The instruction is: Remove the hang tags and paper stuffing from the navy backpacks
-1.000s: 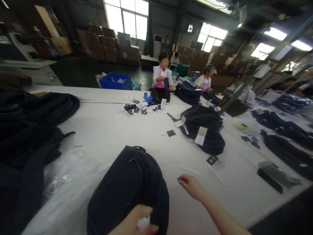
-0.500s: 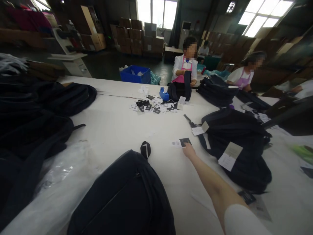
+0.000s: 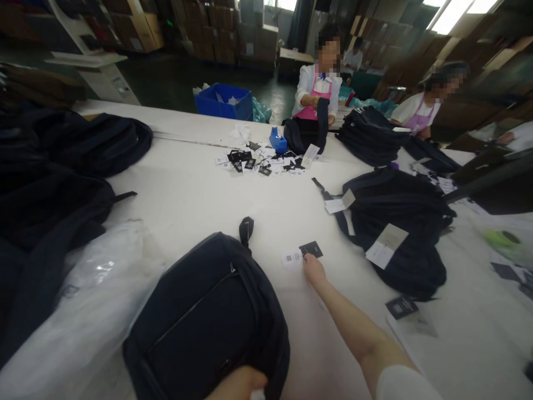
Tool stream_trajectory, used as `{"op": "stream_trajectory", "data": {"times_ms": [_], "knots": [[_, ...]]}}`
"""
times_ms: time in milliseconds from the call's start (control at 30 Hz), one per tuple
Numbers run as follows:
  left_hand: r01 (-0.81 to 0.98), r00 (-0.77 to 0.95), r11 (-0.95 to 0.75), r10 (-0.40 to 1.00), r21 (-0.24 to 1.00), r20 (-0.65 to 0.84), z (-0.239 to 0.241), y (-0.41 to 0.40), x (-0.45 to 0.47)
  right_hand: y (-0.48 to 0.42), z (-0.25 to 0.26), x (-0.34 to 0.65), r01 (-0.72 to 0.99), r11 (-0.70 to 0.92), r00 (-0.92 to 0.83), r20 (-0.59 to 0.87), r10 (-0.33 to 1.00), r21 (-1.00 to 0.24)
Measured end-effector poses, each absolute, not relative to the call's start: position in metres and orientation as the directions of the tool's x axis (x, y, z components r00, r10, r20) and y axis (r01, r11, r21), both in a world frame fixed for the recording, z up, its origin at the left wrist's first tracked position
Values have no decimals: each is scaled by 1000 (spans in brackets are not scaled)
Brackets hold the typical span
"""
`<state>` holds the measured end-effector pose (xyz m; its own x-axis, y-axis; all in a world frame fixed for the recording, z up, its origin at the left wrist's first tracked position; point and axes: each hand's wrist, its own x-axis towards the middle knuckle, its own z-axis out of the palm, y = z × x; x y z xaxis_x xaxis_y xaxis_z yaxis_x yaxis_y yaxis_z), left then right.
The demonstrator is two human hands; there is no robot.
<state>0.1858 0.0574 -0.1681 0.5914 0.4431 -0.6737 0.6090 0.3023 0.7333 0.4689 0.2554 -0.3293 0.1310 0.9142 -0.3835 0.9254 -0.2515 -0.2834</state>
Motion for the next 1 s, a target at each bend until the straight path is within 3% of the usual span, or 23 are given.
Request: {"op": "stream_trajectory", "data": {"times_ms": [200, 367, 500, 633, 767, 900, 1000], "knots": [[746, 533, 56, 548, 664, -645, -169, 33, 194, 132, -291, 491, 857, -316, 97, -474, 875, -408], [834, 470, -96, 641, 544, -607, -162, 10, 201, 73, -229, 524, 698, -311, 83, -358, 930, -645], [879, 372, -88, 740, 468, -560, -146, -1, 215, 29, -182, 537, 513, -275, 94, -265, 960, -813], [746, 383, -110, 878, 656, -288, -115, -11, 246, -11, -154, 528, 45, -269, 199, -256, 946, -962], [632, 494, -146, 832, 761, -251, -94, -28, 291, -47, -138, 498, -262, -252, 214, -311, 926, -932], [701, 440, -152, 861, 697, -255, -95, -48, 317, -75, -125, 472, -359, -277, 154, -349, 924, -891], [639, 462, -106, 844, 762, -271, -99, -56, 317, -88, -114, 472, -214, -205, 224, -252, 941, -955]]}}
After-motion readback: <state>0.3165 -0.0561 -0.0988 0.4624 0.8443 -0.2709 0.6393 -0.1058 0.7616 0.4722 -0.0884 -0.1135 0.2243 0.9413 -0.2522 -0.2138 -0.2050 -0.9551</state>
